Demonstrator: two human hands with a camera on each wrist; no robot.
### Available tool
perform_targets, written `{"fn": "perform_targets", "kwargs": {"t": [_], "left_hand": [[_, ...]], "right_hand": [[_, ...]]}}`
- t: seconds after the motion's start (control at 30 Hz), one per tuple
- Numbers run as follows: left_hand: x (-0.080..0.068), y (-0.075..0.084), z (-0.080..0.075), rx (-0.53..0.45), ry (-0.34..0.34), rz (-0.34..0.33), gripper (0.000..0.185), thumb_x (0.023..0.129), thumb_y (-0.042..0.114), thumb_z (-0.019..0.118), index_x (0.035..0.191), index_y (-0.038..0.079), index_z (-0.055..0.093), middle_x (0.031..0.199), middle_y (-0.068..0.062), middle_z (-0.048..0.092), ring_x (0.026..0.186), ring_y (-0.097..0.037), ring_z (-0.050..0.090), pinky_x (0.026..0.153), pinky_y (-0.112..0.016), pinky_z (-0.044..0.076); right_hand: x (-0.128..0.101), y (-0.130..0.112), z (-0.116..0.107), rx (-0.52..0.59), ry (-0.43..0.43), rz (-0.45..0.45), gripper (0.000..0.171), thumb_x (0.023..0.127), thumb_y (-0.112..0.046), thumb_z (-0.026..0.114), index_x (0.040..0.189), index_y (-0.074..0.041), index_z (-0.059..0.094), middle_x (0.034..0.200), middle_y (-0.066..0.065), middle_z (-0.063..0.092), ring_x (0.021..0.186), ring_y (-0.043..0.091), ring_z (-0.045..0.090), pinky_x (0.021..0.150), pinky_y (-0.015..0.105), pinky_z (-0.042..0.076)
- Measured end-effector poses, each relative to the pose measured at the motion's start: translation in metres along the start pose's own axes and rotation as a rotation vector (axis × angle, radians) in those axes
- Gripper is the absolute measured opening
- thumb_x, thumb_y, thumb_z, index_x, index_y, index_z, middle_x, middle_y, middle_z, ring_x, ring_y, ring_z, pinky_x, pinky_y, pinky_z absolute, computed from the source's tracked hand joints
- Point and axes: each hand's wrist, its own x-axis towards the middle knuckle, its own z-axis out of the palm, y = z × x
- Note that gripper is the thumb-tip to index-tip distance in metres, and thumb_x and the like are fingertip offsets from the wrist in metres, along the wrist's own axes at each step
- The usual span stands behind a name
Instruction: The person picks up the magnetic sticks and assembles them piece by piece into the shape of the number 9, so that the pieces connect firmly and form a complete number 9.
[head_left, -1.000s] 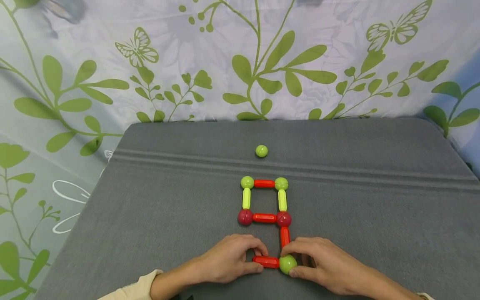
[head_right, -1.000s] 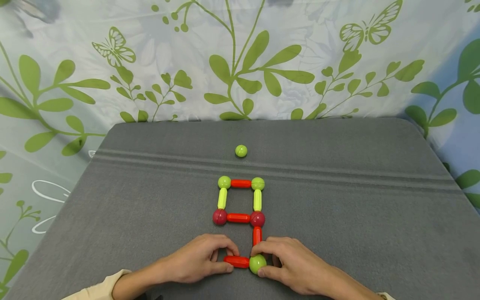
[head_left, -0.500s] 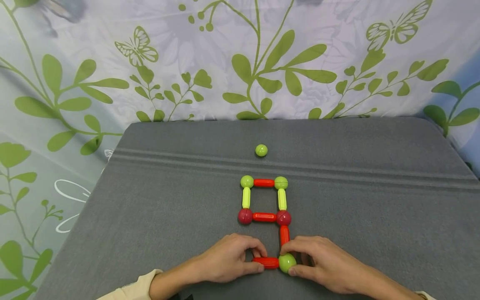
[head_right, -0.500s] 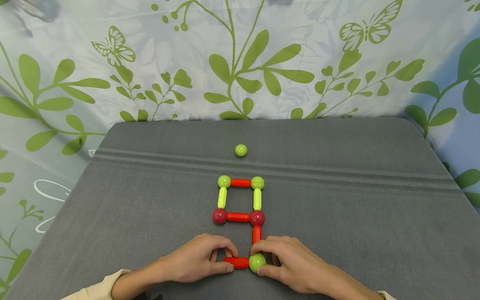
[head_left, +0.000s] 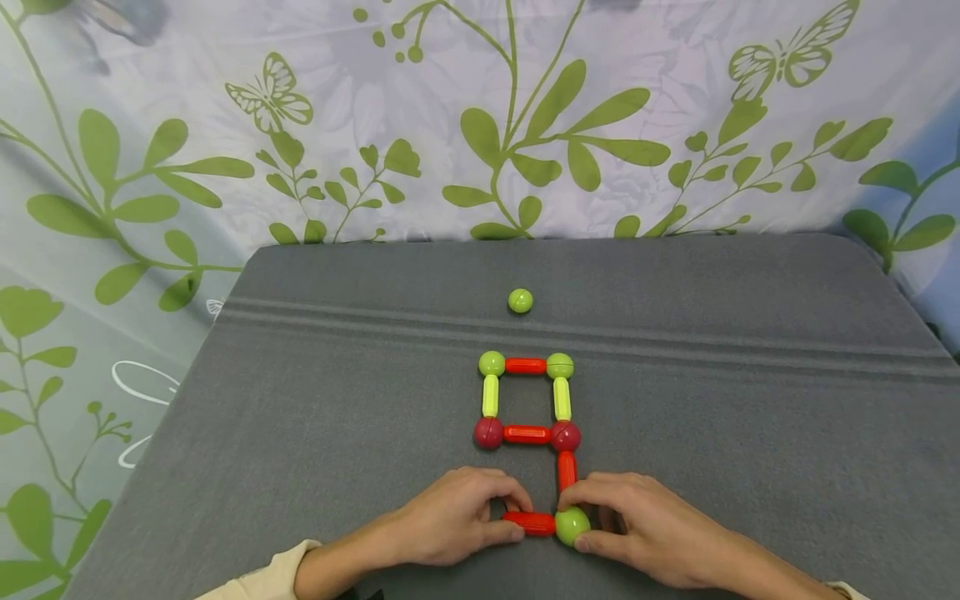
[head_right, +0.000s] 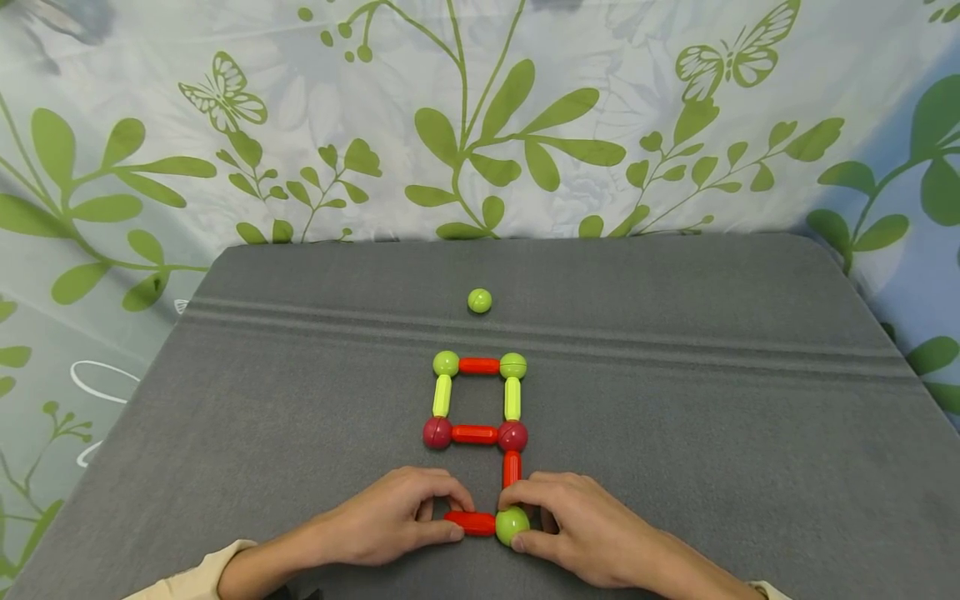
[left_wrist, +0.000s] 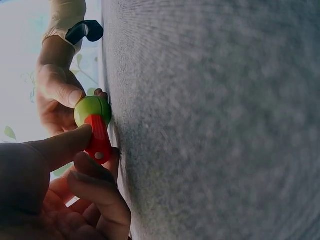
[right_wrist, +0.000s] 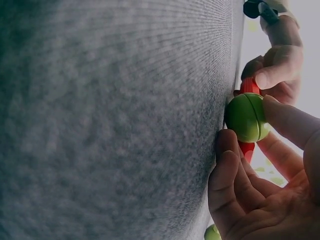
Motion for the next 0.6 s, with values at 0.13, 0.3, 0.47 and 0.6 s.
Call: {"fn": "perform_targets", "kwargs": {"t": [0.13,0.3,0.47,0.6], "left_hand": [[-0.0001,-0.0006,-0.0005,-0.001,-0.005,-0.004,0.017,0.086,0.025,0.065,0.102,0.02,0.064,0.092,0.018,0.057,0.066,0.004,0.046,0.058,-0.015,0.041],[-0.0002,-0.0009,-0.0007,0.005,-0.001,-0.002,0.017,0.086,0.024,0.065,0.103,0.02,0.064,0.091,0.017,0.057,0.061,0.005,0.044,0.055,-0.015,0.04],[-0.0003,-0.0007,-0.0008,0.013,-0.003,-0.006,0.018,0.086,0.024,0.066,0.103,0.02,0.063,0.089,0.017,0.056,0.058,0.005,0.043,0.053,-0.015,0.039],[-0.0003,-0.0005,-0.0009,0.014,-0.003,-0.013,0.018,0.086,0.025,0.066,0.103,0.02,0.063,0.089,0.018,0.056,0.058,0.006,0.043,0.054,-0.015,0.04]], "right_hand": [[0.0008,0.0,-0.0008,0.023,-0.016,0.03,0.019,0.088,-0.034,0.06,0.107,-0.029,0.058,0.085,-0.016,0.055,0.067,0.0,0.05,0.055,0.02,0.042],[0.0018,-0.0003,-0.0009,0.026,-0.019,0.042,0.019,0.088,-0.034,0.06,0.106,-0.03,0.059,0.085,-0.015,0.055,0.068,0.0,0.051,0.055,0.02,0.042],[0.0021,0.0004,-0.0008,0.022,-0.019,0.041,0.019,0.088,-0.035,0.06,0.106,-0.03,0.058,0.084,-0.015,0.054,0.067,0.0,0.05,0.055,0.02,0.042],[0.002,0.0015,-0.0011,0.041,-0.03,0.051,0.019,0.088,-0.035,0.06,0.106,-0.029,0.058,0.084,-0.015,0.055,0.067,0.001,0.051,0.054,0.02,0.042]]}}
